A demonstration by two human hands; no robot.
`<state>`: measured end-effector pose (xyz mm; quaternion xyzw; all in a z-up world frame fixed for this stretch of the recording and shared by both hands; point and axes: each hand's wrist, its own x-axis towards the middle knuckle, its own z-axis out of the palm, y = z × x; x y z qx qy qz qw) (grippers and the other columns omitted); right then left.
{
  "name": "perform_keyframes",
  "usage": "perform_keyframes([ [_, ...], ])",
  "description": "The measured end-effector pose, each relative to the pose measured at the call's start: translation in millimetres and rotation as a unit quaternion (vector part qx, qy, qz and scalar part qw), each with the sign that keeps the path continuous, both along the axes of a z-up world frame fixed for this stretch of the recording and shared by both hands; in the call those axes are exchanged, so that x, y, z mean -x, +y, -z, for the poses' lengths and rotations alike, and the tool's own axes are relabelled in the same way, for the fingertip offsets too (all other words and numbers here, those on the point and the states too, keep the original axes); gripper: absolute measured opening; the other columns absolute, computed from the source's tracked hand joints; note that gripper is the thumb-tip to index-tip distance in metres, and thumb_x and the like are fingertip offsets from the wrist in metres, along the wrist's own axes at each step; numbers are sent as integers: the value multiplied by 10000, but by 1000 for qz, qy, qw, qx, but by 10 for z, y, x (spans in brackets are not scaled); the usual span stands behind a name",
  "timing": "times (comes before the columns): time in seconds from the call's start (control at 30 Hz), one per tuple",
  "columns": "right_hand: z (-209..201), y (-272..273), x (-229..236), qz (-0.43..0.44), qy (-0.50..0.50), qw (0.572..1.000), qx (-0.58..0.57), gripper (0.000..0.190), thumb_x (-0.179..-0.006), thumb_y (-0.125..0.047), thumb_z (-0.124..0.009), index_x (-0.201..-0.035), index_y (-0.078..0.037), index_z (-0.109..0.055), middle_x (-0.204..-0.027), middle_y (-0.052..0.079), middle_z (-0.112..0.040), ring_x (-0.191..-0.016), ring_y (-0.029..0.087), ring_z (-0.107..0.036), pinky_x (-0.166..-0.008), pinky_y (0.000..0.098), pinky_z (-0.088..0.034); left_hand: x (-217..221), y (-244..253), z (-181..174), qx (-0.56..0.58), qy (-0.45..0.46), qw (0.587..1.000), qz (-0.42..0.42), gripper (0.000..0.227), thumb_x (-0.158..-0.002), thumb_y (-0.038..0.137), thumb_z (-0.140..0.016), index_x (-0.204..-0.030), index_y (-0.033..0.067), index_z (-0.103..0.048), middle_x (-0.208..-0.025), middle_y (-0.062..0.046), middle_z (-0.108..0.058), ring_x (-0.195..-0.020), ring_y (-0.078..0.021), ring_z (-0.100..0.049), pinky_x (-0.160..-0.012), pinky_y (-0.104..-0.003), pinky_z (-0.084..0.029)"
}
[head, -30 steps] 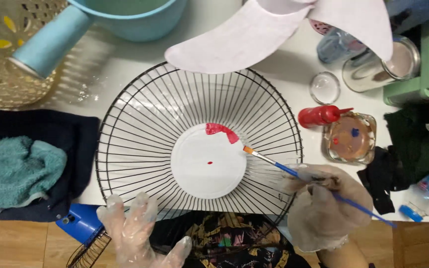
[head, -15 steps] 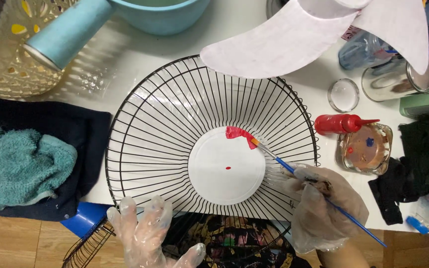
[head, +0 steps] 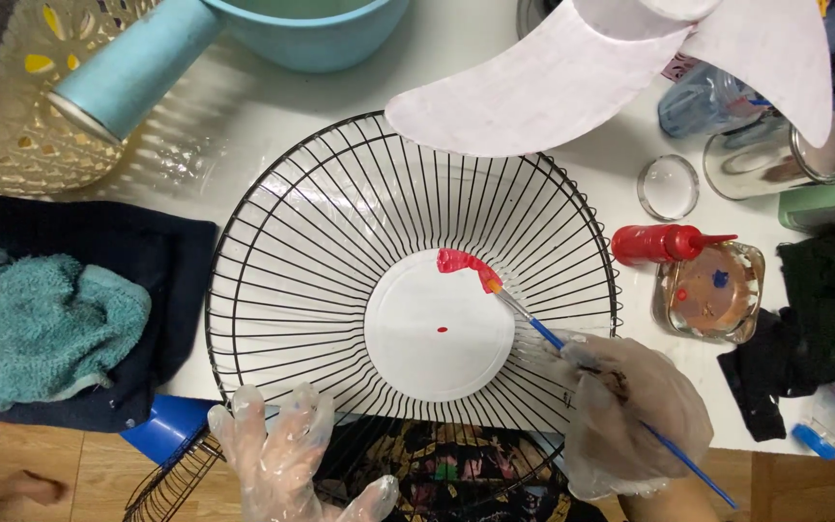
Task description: Paint a red design on the center cap of a fan grill using a paintbrush and red paint.
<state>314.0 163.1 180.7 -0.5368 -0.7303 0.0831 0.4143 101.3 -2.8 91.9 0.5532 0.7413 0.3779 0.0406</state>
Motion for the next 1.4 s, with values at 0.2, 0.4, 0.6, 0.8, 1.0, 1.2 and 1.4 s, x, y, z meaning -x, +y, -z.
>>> perform_keyframes([
  [0.2,-81,25,72,-5,-19,1000,1,227,-787,87,-499,-854,-9,-694,-701,66,-695,-576,173,-583,-585,298,-455,3,34,-63,14,10,1000,-2,731,-737,752,-598,-1171,174,-709,-1408,-33,-547,-1543,-363,-276,-1256,-722,-162],
  [0.4,-64,-22,70,49,-1,999,-7,183,-743,44,-536,-811,28,-705,-698,121,-691,-574,211,-655,-621,308,-494,-60,-17,20,0,-9,1000,-14,778,-773,741,-601,-1330,199,-636,-1491,2,-525,-1617,-294,-160,-1330,-699,-43],
  [0.6,98,93,-229,-106,-51,992,-52,147,-922,-50,-604,-942,25,-729,-890,145,-758,-727,252,-717,-683,341,-564,-67,12,-11,-45,-3,999,-7,688,-861,698,-607,-1370,239,-535,-1614,-54,-396,-1620,-346,-217,-1339,-717,-82],
  [0.8,26,47,-5,-15,32,998,-56,126,-757,39,-552,-781,45,-675,-716,156,-689,-554,219,-617,-567,309,-477,-75,26,-9,-31,10,999,-17,720,-819,727,-586,-1324,214,-590,-1460,-22,-561,-1595,-314,-226,-1330,-711,-99],
  [1.0,-32,14,14,4,7,1000,-22,196,-853,-118,-553,-848,-2,-711,-796,115,-727,-653,213,-661,-664,308,-497,110,169,-187,48,81,995,19,795,-702,835,-509,-1080,179,-751,-1091,45,-682,-1102,-389,-533,-968,-612,-344],
  [1.2,-74,117,21,-72,4,995,-68,147,-873,54,-550,-892,77,-694,-801,168,-711,-632,266,-648,-576,334,-479,44,124,-179,64,52,997,0,796,-705,827,-493,-1089,177,-743,-1137,49,-693,-1273,-379,-497,-1158,-745,-254],
  [1.4,-133,42,130,75,28,997,-13,201,-707,41,-530,-804,20,-705,-743,128,-683,-575,216,-609,-605,313,-466,89,128,-160,64,69,995,12,804,-685,833,-516,-1116,191,-740,-1115,51,-682,-1181,-381,-517,-1051,-687,-326],
])
